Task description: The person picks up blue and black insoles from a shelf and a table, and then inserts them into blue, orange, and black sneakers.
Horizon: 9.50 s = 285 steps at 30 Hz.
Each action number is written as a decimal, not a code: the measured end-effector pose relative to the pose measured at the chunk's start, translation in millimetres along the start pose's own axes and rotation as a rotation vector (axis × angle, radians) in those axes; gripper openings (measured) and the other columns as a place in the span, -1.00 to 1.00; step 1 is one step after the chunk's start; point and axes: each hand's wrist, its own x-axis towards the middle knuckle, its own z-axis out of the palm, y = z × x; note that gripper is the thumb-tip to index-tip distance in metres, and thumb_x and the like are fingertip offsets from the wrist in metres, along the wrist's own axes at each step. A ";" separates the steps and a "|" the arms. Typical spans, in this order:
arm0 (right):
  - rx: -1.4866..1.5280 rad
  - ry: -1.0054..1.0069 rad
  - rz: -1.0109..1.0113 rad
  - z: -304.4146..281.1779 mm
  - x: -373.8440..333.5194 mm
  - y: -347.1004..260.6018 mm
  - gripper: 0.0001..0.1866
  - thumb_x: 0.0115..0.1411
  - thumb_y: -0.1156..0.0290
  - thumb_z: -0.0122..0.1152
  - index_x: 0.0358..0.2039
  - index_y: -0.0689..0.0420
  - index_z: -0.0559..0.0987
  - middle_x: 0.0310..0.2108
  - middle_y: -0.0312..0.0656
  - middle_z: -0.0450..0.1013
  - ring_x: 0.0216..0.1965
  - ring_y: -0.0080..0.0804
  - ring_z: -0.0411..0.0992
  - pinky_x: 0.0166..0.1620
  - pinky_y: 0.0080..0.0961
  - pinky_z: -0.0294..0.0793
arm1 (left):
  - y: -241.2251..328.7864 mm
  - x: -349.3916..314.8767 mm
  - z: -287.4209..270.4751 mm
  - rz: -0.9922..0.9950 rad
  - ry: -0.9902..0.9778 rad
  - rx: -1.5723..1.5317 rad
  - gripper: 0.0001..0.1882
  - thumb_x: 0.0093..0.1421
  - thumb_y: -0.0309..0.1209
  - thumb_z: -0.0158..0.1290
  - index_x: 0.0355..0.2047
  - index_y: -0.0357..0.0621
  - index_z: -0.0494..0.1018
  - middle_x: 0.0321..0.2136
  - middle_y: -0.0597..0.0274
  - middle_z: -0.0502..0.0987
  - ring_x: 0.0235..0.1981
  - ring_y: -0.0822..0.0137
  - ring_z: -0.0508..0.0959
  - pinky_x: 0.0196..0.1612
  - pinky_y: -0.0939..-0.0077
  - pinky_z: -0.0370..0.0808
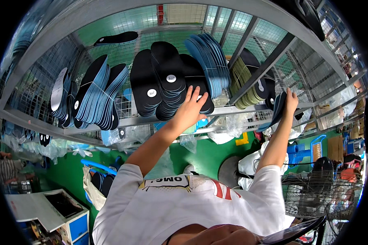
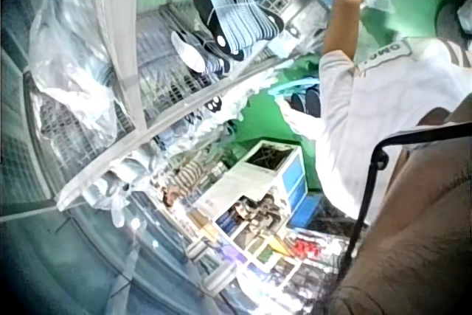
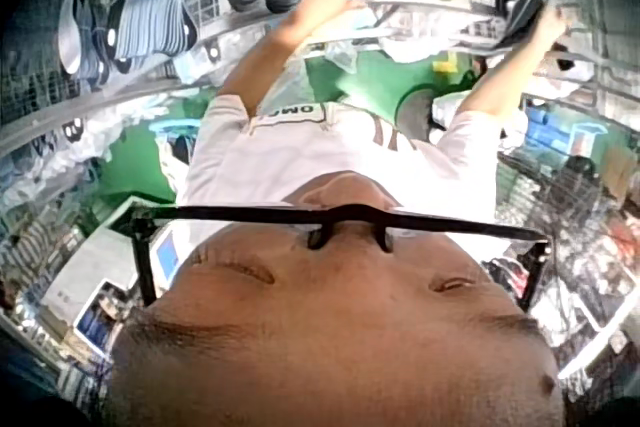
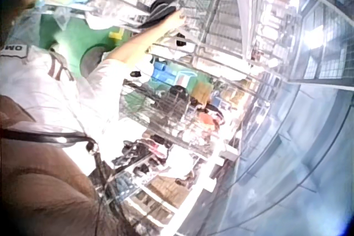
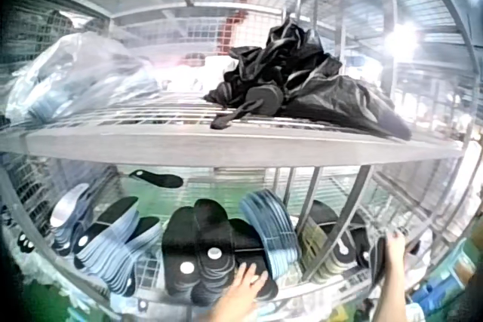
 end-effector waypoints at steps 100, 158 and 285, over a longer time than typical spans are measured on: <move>0.319 -1.063 0.424 146.0 -154.2 -129.8 -0.06 -0.29 0.21 0.29 0.05 0.29 0.00 -0.29 -0.01 0.36 -0.38 -0.32 0.41 -0.40 -0.46 0.43 | 27.4 5.3 -17.6 -0.525 0.239 -0.640 -0.08 -0.17 -0.28 0.07 0.08 -0.36 -0.24 0.10 -0.03 -0.26 0.12 0.11 -0.08 0.08 0.43 -0.04; 0.582 -0.272 -0.226 -117.9 -312.3 -163.1 -0.01 -0.45 0.37 0.39 0.06 0.22 0.08 -0.10 -0.12 0.25 -0.57 -0.81 0.20 -0.62 -0.89 0.11 | 126.3 -82.2 -60.1 0.363 0.324 -0.907 -0.44 -0.25 -0.58 0.14 -0.18 -0.45 0.22 -0.24 -0.13 0.35 -0.24 0.12 0.43 -0.21 0.45 0.37; 0.790 2.659 0.139 -513.0 -1011.3 -38.8 -0.78 -0.03 0.18 0.04 -0.57 0.06 0.41 -0.64 -0.31 0.28 -0.61 -0.43 0.29 -0.51 -0.42 0.37 | 505.0 -634.9 11.2 1.653 -2.406 -0.719 -0.28 -0.07 -0.44 0.05 0.08 -0.17 -0.06 -0.19 0.17 0.27 -0.23 0.40 0.30 -0.18 0.59 0.25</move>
